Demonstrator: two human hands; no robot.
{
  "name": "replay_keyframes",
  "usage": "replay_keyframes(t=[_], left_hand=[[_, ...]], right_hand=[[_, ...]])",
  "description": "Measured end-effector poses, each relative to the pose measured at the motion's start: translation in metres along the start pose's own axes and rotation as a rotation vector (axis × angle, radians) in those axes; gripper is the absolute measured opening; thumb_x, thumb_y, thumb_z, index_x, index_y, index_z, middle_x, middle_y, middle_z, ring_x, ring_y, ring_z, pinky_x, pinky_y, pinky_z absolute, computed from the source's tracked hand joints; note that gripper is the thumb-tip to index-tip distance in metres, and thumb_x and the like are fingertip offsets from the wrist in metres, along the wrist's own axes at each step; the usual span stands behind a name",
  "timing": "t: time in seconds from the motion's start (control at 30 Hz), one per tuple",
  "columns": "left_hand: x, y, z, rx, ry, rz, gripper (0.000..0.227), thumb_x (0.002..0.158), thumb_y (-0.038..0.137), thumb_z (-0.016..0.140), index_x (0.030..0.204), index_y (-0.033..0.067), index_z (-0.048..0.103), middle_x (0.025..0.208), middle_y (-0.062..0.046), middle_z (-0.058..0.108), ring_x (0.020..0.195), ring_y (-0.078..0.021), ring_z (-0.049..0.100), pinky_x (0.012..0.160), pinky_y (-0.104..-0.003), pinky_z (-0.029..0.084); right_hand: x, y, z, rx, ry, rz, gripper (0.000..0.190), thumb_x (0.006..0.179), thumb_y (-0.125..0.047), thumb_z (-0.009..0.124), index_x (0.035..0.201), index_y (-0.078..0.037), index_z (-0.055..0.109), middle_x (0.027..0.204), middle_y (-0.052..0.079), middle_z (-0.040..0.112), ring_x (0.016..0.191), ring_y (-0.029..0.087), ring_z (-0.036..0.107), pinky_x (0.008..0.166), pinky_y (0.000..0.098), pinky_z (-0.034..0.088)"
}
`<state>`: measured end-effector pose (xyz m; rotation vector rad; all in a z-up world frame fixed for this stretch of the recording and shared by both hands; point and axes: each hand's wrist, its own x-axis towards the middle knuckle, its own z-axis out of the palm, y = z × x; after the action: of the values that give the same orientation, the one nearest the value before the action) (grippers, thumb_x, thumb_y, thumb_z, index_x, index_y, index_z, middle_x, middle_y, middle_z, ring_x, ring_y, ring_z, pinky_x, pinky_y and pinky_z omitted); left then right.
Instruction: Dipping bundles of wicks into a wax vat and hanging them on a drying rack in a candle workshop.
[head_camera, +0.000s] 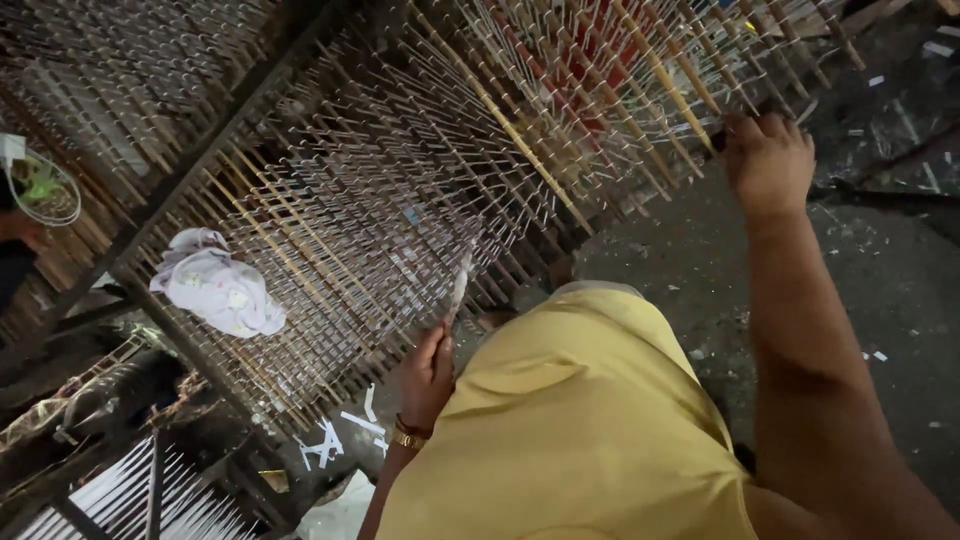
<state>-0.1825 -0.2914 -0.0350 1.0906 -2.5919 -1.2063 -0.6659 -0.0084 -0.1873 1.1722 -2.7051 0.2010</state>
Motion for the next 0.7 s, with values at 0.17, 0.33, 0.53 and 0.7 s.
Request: replay_keyframes(t=[0.17, 0.33, 0.53, 0.7], left_hand=[[0.000, 0.001, 0.002, -0.069, -0.021, 0.006, 0.029, 0.104, 0.018, 0.048, 0.121, 0.0080, 0.069, 0.071, 0.000, 0.057, 0.052, -0.0107, 0.043, 0.051, -0.029, 0.032], [0.000, -0.007, 0.006, -0.029, 0.016, 0.067, 0.029, 0.103, 0.013, 0.051, 0.125, 0.0074, 0.070, 0.081, -0.003, 0.067, 0.052, -0.0125, 0.049, 0.050, -0.030, 0.037], [0.000, 0.000, 0.004, -0.023, 0.017, 0.095, 0.035, 0.105, 0.014, 0.049, 0.135, 0.0110, 0.068, 0.060, 0.003, 0.050, 0.046, -0.0083, 0.031, 0.047, -0.028, 0.026], [-0.006, -0.014, 0.004, -0.006, 0.004, 0.053, 0.027, 0.103, 0.019, 0.049, 0.116, 0.0069, 0.071, 0.070, -0.006, 0.063, 0.052, -0.0166, 0.050, 0.051, -0.034, 0.036]], right_hand=[[0.018, -0.008, -0.023, 0.021, -0.158, 0.015, 0.032, 0.102, -0.018, 0.070, 0.133, -0.018, 0.078, 0.097, 0.010, 0.068, 0.080, 0.038, 0.068, 0.063, 0.0479, 0.050], [0.037, -0.011, -0.032, 0.006, -0.249, -0.036, 0.039, 0.109, -0.018, 0.058, 0.145, -0.020, 0.074, 0.096, 0.015, 0.071, 0.073, 0.040, 0.068, 0.055, 0.0508, 0.053], [0.093, -0.055, -0.098, -0.026, -0.913, 0.214, 0.067, 0.112, -0.021, 0.041, 0.171, -0.041, 0.015, 0.127, 0.030, 0.061, 0.085, 0.051, 0.073, 0.057, 0.0541, 0.060], [0.109, -0.063, -0.111, -0.145, -1.075, 0.179, 0.091, 0.108, -0.005, 0.040, 0.173, -0.042, -0.011, 0.105, 0.030, 0.074, 0.066, 0.038, 0.070, 0.051, 0.0430, 0.051]])
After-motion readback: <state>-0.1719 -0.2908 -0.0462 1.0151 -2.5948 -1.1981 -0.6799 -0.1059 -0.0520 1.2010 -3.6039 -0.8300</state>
